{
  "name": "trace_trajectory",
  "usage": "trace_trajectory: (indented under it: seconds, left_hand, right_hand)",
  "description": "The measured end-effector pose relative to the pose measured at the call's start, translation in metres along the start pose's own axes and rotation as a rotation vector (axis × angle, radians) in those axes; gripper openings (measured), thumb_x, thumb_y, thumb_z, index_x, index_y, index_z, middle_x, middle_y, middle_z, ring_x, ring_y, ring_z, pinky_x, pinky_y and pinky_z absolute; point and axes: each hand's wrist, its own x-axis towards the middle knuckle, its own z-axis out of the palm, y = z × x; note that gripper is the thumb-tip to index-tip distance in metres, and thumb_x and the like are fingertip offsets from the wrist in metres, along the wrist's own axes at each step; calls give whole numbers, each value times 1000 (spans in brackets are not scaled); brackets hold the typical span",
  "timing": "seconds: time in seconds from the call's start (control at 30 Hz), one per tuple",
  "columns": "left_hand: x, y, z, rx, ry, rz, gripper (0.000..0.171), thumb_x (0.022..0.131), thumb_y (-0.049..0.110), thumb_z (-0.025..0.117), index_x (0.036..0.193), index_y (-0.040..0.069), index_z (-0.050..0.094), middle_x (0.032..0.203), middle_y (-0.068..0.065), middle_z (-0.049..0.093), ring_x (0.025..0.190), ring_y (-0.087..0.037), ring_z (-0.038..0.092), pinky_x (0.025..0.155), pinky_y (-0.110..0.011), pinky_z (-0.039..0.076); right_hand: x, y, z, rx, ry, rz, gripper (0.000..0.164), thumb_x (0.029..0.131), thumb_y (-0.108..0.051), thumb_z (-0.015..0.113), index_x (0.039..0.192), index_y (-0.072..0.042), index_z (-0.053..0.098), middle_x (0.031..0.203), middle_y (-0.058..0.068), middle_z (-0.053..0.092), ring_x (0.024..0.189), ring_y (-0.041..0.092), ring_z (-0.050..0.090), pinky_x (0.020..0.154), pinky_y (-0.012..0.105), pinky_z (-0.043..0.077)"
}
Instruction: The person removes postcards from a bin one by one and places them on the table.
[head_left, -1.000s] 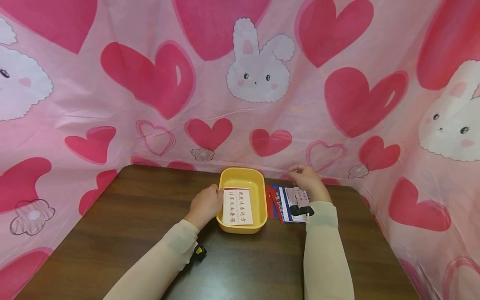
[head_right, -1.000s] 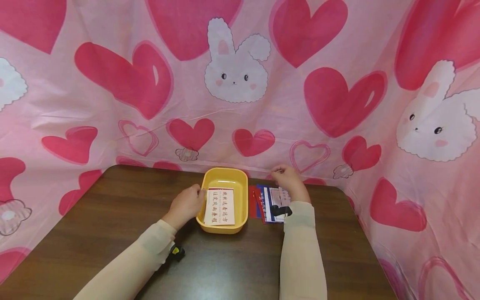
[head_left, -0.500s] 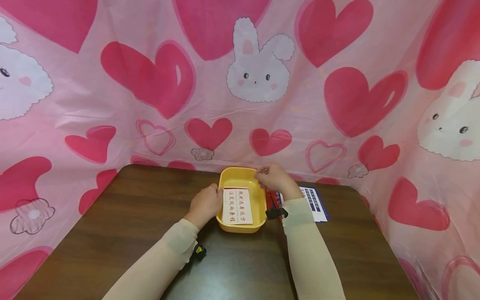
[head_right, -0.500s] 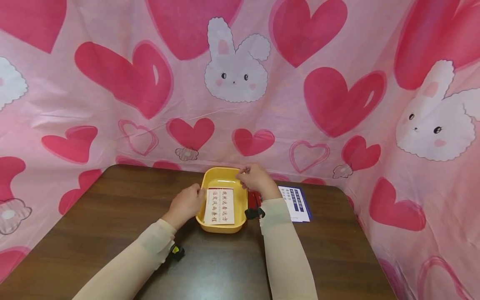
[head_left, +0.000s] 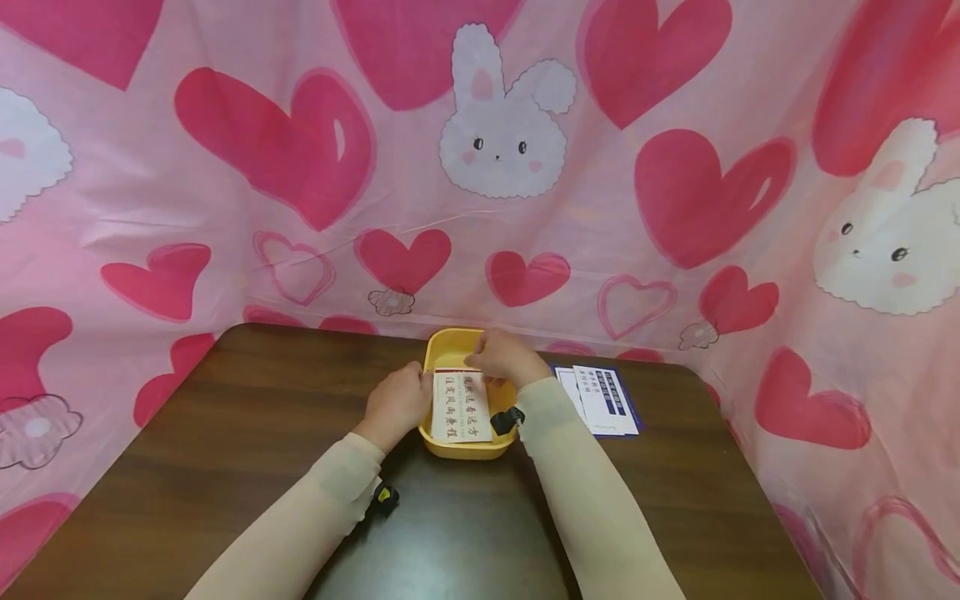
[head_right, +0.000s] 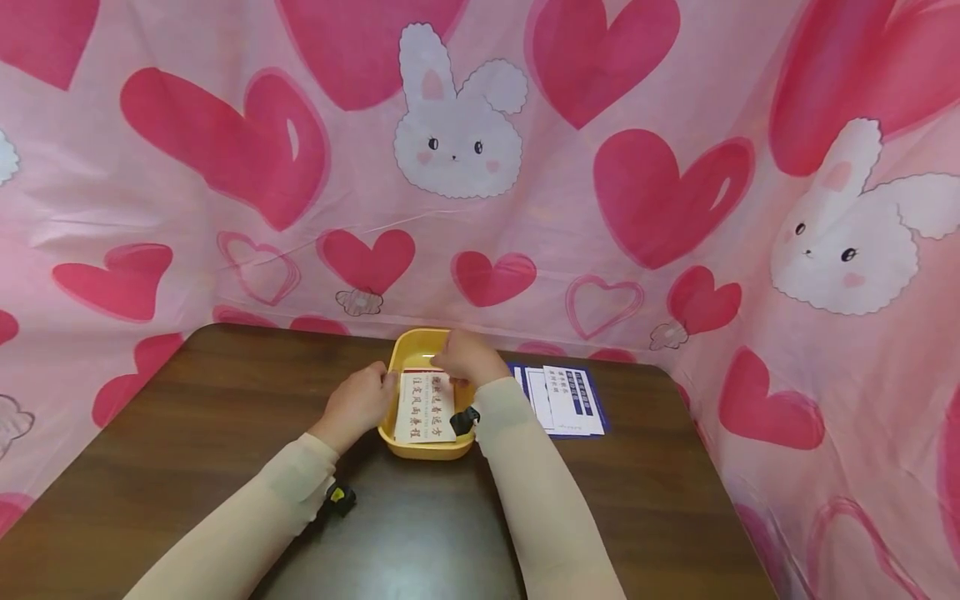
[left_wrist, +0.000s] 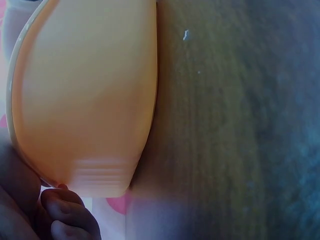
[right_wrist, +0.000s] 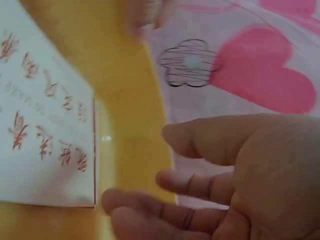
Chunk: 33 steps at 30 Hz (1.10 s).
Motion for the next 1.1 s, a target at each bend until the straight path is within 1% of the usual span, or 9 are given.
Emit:
trace_trajectory:
  seconds: [0.07,0.13,0.33,0.57,0.73,0.83,0.9,1.0,1.1]
  left_hand:
    - [0,-1,0,4,4,-3,43,120,39,50,131,3,68,97,-12,70,85,-30,65,73,-42,53]
    - [0,-1,0,6,8,-7,43,120,40,50,132,3,68,98,-12,71,86,-30,65,73,-42,53]
    - [1,-2,0,-3,-6,-15,43,120,39,50,134,3,67,99,-12,70,87,-30,66,74,-42,54]
    - [0,-1,1,13,21,10,42,120,39,49,127,3,69,99,-13,72,86,-31,66,76,-48,55]
    - [0,0,1,13,24,6,41,120,39,49,127,3,69,98,-13,72,85,-31,66,74,-47,54]
    - [-1,1,0,17,27,6,41,120,38,49,126,3,69,98,-14,72,85,-32,65,75,-48,54]
    - [-2,2,-1,22,31,7,41,120,38,49,126,3,69,98,-14,71,86,-32,65,75,-48,55]
    - [-1,2,0,21,32,1,42,120,40,49,126,4,69,98,-14,71,86,-32,65,76,-48,54]
    - [0,2,1,16,28,-4,42,120,41,49,126,4,69,97,-13,70,86,-32,65,75,-46,54]
  right_hand:
    - [3,-4,5,-81,10,-7,26,104,-33,81,101,-8,75,77,7,68,65,23,65,64,34,59]
    - [4,-9,10,-150,23,1,26,103,-33,83,98,-8,76,77,4,62,68,22,61,69,36,58]
    - [4,-18,20,-184,18,57,25,98,-33,91,101,-11,79,94,4,73,90,24,67,97,43,62]
    - [7,-17,25,-269,-25,40,38,92,-44,95,95,-10,77,88,6,70,87,24,65,88,39,57]
    - [14,-13,27,-246,-56,24,42,90,-39,98,105,-6,76,85,7,72,78,25,68,77,37,61]
    - [18,-11,27,-249,-60,41,39,91,-33,97,108,-4,77,89,8,74,79,25,69,77,37,63]
    - [18,-11,26,-247,-43,49,33,92,-27,95,108,-4,77,93,9,75,84,25,70,82,38,64]
    - [12,-12,21,-272,14,36,28,93,-22,95,107,-4,79,101,8,77,94,25,70,99,40,63]
    - [12,-10,17,-265,65,19,36,91,-23,97,115,-3,79,111,9,78,103,27,71,110,44,61]
